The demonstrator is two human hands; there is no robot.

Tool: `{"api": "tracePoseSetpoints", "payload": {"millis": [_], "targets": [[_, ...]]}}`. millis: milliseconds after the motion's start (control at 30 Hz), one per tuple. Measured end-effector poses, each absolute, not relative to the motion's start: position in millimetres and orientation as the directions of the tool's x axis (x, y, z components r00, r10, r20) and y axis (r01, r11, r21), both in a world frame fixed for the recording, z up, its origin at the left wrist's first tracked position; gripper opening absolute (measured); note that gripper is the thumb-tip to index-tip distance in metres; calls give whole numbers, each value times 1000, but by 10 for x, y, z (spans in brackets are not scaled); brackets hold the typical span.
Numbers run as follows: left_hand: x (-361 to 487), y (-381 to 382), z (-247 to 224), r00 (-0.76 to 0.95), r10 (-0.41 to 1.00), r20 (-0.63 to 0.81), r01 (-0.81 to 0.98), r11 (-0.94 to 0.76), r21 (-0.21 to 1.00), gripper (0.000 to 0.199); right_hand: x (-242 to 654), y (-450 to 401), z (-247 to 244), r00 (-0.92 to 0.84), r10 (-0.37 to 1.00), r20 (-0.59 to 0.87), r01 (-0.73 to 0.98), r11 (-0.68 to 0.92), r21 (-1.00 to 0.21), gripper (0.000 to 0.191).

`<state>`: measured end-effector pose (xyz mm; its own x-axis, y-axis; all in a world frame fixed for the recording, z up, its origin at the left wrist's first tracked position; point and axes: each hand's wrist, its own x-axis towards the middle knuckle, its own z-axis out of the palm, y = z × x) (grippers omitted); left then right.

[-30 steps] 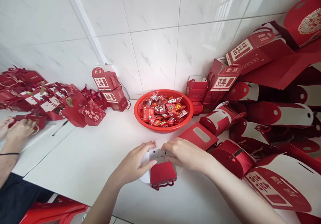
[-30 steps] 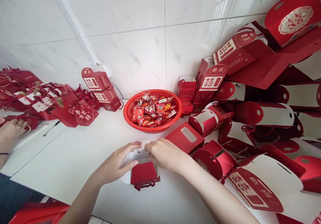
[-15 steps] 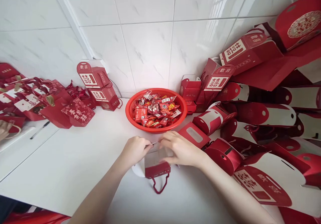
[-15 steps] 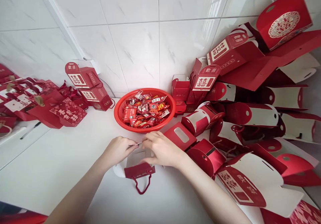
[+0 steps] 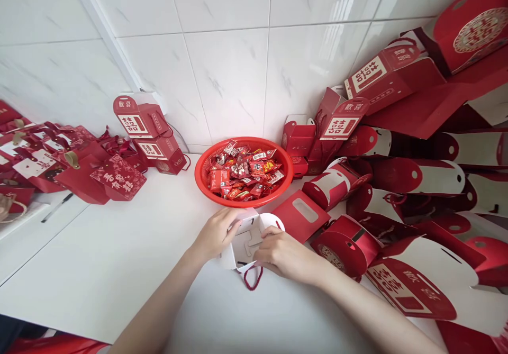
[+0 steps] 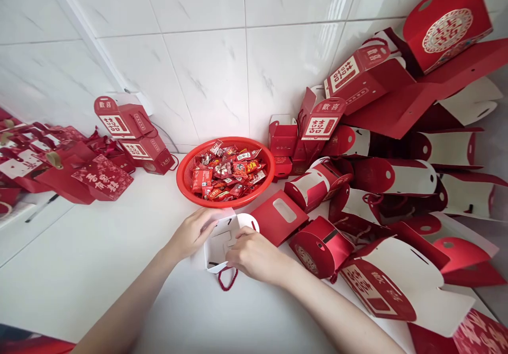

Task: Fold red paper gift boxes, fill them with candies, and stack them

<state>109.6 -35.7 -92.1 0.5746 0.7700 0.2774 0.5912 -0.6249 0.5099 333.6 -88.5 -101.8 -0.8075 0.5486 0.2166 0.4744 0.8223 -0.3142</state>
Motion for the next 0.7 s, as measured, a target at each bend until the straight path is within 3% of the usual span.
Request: {"api": "tracePoseSetpoints", "payload": {"millis": [167, 233, 333, 433, 567, 700], "targets": [[958, -481, -1123, 706, 632, 319, 527, -770, 360, 44, 3447, -876, -1118, -770, 560, 307, 363, 779, -510, 21], [876, -542, -1189, 729, 601, 327, 512, -796, 322, 51, 3458, -909, -1151, -706, 630, 325, 356, 712, -605, 33], [774, -643, -1238, 758, 524, 389, 495, -850, 179, 73, 3444, -948, -1186, -581, 775, 248, 400, 538, -742, 60], [749, -759, -1230, 751, 496, 435, 534, -845, 42, 75, 3421, -930, -1165, -517, 844, 145, 398, 387, -832, 56], [826, -882, -1191, 677, 611, 410, 651, -757, 54, 69, 3388, -817, -1084, -501, 863, 68, 420, 311, -853, 44], [872, -926, -1142, 683, 652, 329, 651, -748, 131, 38, 3354, -691, -1049, -495, 859, 133, 533, 421, -734, 40]]}}
